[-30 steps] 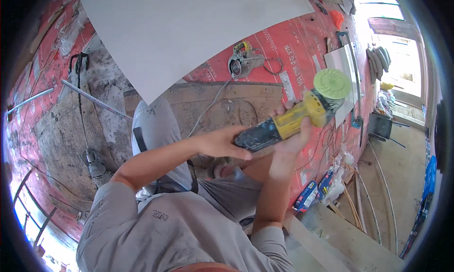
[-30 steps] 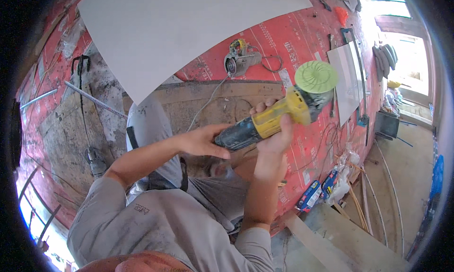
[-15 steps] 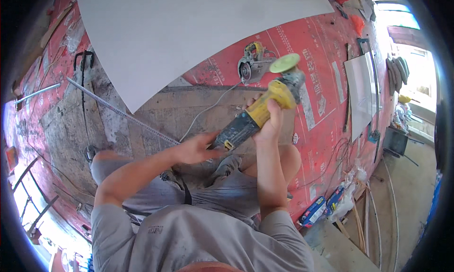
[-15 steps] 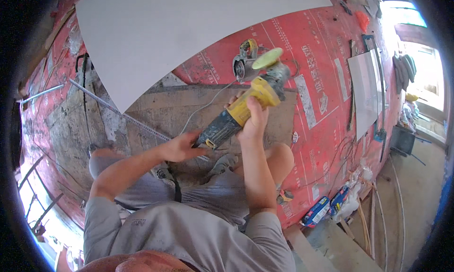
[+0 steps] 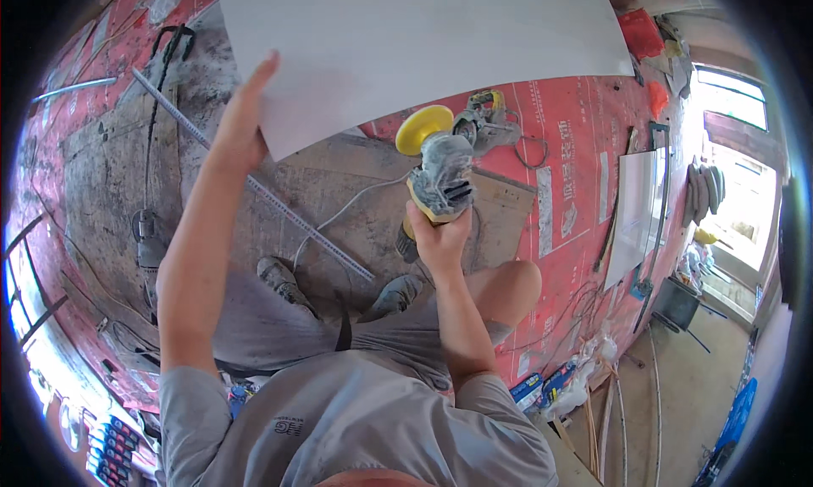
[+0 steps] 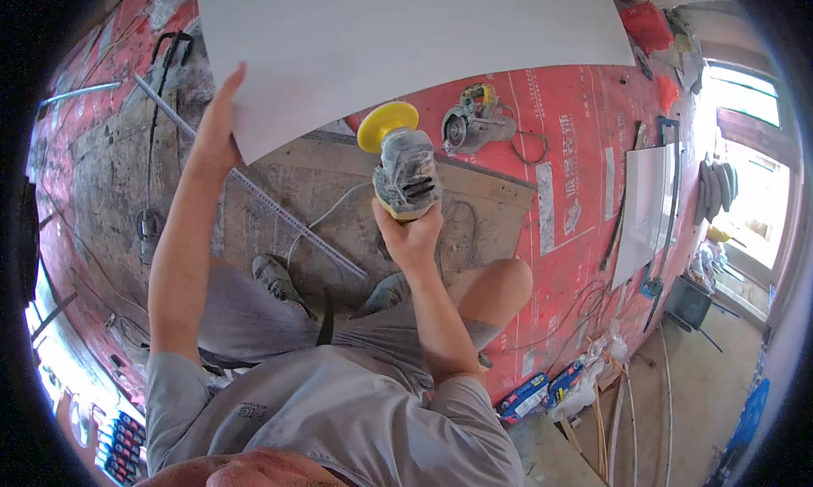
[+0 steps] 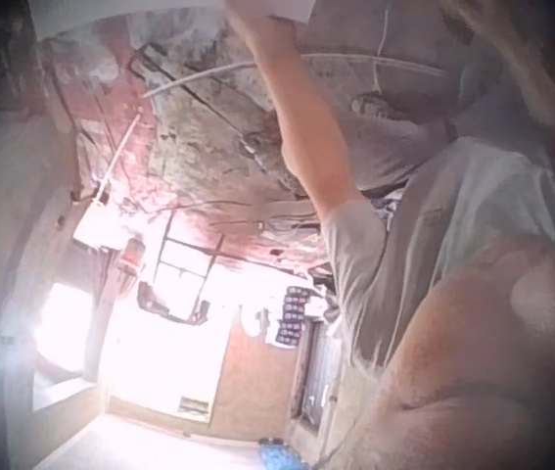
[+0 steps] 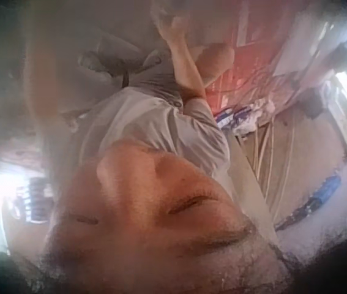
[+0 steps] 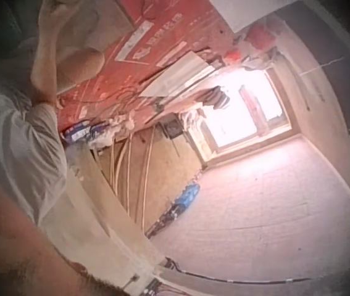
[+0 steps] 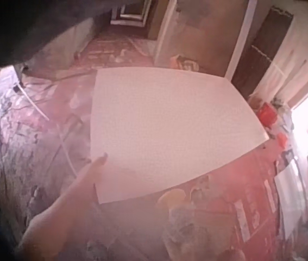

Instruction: Grinding the edge of a large white tile using a handheld angle grinder.

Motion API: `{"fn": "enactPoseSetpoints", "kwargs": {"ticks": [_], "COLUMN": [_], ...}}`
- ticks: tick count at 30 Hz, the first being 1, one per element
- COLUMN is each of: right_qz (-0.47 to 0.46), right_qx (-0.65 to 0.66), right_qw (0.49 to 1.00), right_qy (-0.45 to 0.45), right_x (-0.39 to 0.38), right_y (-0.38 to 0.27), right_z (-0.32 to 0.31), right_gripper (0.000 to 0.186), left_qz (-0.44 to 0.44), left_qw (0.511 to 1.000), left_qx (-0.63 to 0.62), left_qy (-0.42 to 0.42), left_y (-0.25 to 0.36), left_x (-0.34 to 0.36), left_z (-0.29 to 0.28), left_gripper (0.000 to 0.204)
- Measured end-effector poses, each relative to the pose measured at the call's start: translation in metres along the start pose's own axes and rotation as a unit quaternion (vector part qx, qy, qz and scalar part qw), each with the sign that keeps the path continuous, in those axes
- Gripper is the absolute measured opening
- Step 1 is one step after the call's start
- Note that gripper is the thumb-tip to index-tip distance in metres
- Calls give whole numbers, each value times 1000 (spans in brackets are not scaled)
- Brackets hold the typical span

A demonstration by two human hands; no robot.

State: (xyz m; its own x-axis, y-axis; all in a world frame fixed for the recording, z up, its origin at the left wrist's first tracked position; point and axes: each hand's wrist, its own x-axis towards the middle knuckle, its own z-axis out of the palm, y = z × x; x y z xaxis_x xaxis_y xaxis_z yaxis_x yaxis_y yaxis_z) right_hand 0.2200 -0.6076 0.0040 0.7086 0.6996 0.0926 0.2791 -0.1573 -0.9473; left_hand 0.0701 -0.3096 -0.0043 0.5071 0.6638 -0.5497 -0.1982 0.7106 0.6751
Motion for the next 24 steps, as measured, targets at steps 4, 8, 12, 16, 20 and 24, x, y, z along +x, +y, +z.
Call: {"fn": "enactPoseSetpoints", "kwargs": {"ticks": [4,8,12,16,20,24], "right_qz": [21,22,21,40,31,37], "right_qx": [-20,-55,-53,-50,-86,-23], "right_qw": [1000,998,998,998,996,999], "right_qy": [-4,-2,23,12,4,33], "right_x": [-1,-3,3,1,4,12], "right_y": [-12,-12,-19,-37,-41,-25], "right_z": [28,34,30,37,39,31], "right_gripper": [46,59,54,44,42,46], "left_qz": [-13,-16,-5,6,22,11], "left_qw": [999,999,1000,1000,999,1000], "left_qx": [14,11,0,-10,-6,2], "left_qy": [43,50,23,14,45,26], "left_y": [12,9,5,6,5,4], "left_x": [-6,-6,-3,-7,-9,-7], "left_z": [21,16,13,18,22,19], "left_gripper": [46,46,46,46,44,44]}}
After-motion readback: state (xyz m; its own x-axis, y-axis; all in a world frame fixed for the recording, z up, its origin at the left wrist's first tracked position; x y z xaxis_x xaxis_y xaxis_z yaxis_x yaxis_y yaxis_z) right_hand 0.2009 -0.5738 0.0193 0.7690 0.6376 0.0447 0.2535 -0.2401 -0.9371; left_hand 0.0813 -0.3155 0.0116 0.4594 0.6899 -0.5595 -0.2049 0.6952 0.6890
